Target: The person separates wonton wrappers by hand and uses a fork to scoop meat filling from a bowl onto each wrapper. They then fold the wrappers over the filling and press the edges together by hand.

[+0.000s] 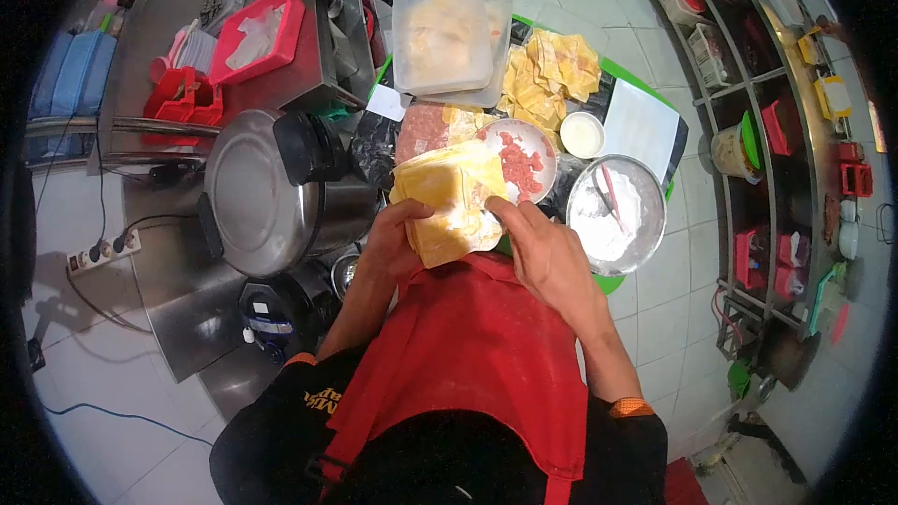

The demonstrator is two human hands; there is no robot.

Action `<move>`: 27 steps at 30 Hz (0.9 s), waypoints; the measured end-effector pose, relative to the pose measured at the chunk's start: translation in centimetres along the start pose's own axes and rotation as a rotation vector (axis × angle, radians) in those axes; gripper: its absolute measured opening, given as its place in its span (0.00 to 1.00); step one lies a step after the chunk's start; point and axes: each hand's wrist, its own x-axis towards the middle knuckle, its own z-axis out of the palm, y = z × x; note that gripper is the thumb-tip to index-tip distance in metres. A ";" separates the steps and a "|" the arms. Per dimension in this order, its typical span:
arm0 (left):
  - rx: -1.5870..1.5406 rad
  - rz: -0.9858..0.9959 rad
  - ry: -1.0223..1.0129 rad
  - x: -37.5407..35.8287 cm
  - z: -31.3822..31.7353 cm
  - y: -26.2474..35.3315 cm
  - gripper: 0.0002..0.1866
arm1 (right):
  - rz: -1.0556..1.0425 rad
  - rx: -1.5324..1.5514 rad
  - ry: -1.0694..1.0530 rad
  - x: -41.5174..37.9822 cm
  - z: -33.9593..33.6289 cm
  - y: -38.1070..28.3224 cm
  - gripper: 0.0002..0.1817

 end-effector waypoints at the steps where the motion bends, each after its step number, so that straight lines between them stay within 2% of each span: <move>1: -0.025 -0.007 -0.019 0.0 0.0 0.1 0.27 | -0.001 0.002 -0.005 0.0 -0.1 0.0 0.20; 4: -0.123 -0.050 -0.098 -0.4 1.0 1.1 0.27 | -0.022 0.130 0.013 0.3 -0.7 0.0 0.20; 6: -0.143 -0.049 -0.113 -0.3 0.5 1.2 0.27 | 0.063 0.239 -0.057 0.4 -1.4 -0.4 0.20; 10: -0.147 -0.073 -0.117 0.0 0.0 0.8 0.27 | 0.002 0.158 -0.044 0.5 -1.6 -0.2 0.21; 12: -0.139 -0.074 -0.090 0.2 0.0 0.6 0.27 | 0.079 0.059 -0.184 0.4 -2.6 -0.5 0.26; 13: -0.130 -0.069 -0.058 0.2 -0.1 0.6 0.27 | 0.082 0.057 -0.182 0.2 -3.6 -0.7 0.26; 15: -0.155 -0.062 -0.051 0.0 -0.5 0.4 0.28 | 0.217 -0.199 -0.482 -0.1 -6.0 -0.9 0.27; 16: -0.180 -0.053 -0.042 0.0 -0.7 0.4 0.29 | 0.217 -0.198 -0.482 -0.1 -6.5 -0.9 0.27; 18: -0.186 -0.076 -0.050 -0.3 -0.5 0.5 0.28 | 0.192 0.075 -0.254 -0.1 -7.0 -0.8 0.24; 19: -0.191 -0.099 -0.061 -0.3 -0.4 0.5 0.27 | 0.342 0.126 -0.157 0.5 -5.8 -1.4 0.24; 20: -0.192 -0.102 -0.062 -0.1 -0.5 0.2 0.27 | 0.344 0.125 -0.157 0.9 -3.5 -1.3 0.24; 22: -0.211 -0.132 -0.116 0.3 -0.8 -0.4 0.27 | 0.245 0.121 0.235 1.2 1.0 -0.3 0.26; 25: -0.098 -0.058 -0.039 0.1 0.2 -0.7 0.26 | 0.226 0.118 0.361 1.1 1.4 -0.1 0.25; 27: -0.106 -0.066 -0.019 -0.1 0.1 -0.7 0.26 | 0.202 0.144 0.347 0.7 1.5 0.2 0.22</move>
